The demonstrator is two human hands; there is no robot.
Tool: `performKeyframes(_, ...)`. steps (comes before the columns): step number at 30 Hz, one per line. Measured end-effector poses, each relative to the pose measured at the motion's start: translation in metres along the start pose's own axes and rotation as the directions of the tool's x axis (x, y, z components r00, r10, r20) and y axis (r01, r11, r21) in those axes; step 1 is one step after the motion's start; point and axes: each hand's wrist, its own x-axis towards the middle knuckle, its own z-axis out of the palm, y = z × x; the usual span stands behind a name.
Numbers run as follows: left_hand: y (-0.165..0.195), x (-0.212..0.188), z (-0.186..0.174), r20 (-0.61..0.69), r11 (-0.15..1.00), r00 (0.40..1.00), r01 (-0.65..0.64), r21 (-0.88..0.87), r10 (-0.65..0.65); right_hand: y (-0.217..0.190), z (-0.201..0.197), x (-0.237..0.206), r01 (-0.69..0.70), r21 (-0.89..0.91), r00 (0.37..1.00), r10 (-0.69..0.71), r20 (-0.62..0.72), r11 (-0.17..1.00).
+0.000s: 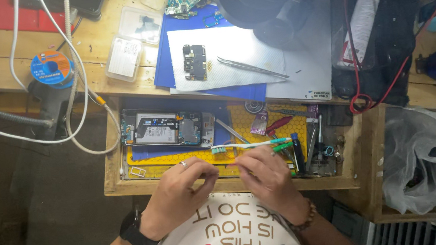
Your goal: The person uses a hot air gun and tweezers to work on a small circuit board placed on a white surface. They apply heat to the board and use tweezers to adjust components. Later, they handle a small tube of paste and a toothbrush, then continue working on the board with the tweezers.
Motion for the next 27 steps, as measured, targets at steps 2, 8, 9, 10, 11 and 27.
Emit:
performKeyframes(2, 0.001, 0.000, -0.005, -0.022, 1.000, 1.000, -0.009, -0.028, 0.008, 0.011, -0.012, -0.008, 0.010, -0.044, 1.000, -0.009, 0.014, 0.999)
performKeyframes(8, -0.005, 0.003, -0.034, -0.075, 0.984, 0.995, -0.051, 0.172, 0.064, 0.064, -0.089, -0.031, -0.477, -0.379, 0.873, 0.476, -0.104, 0.793)
performKeyframes(9, -0.005, 0.004, -0.038, -0.092, 0.975, 0.994, -0.045, 0.220, 0.067, 0.073, -0.090, -0.030, -0.479, -0.387, 0.870, 0.485, -0.089, 0.788)
performKeyframes(10, -0.005, 0.005, -0.041, -0.106, 0.965, 0.992, -0.039, 0.261, 0.068, 0.078, -0.095, -0.029, -0.483, -0.401, 0.864, 0.499, -0.074, 0.778)
performKeyframes(11, -0.005, 0.006, -0.045, -0.099, 0.948, 0.990, -0.069, 0.310, 0.104, 0.078, -0.099, -0.030, -0.491, -0.419, 0.854, 0.517, -0.056, 0.764)
performKeyframes(27, -0.013, 0.072, -0.077, -0.195, 0.849, 0.918, -0.216, 0.482, 0.344, 0.030, -0.022, 0.088, -0.011, -0.123, 0.997, 0.001, -0.078, 0.992)
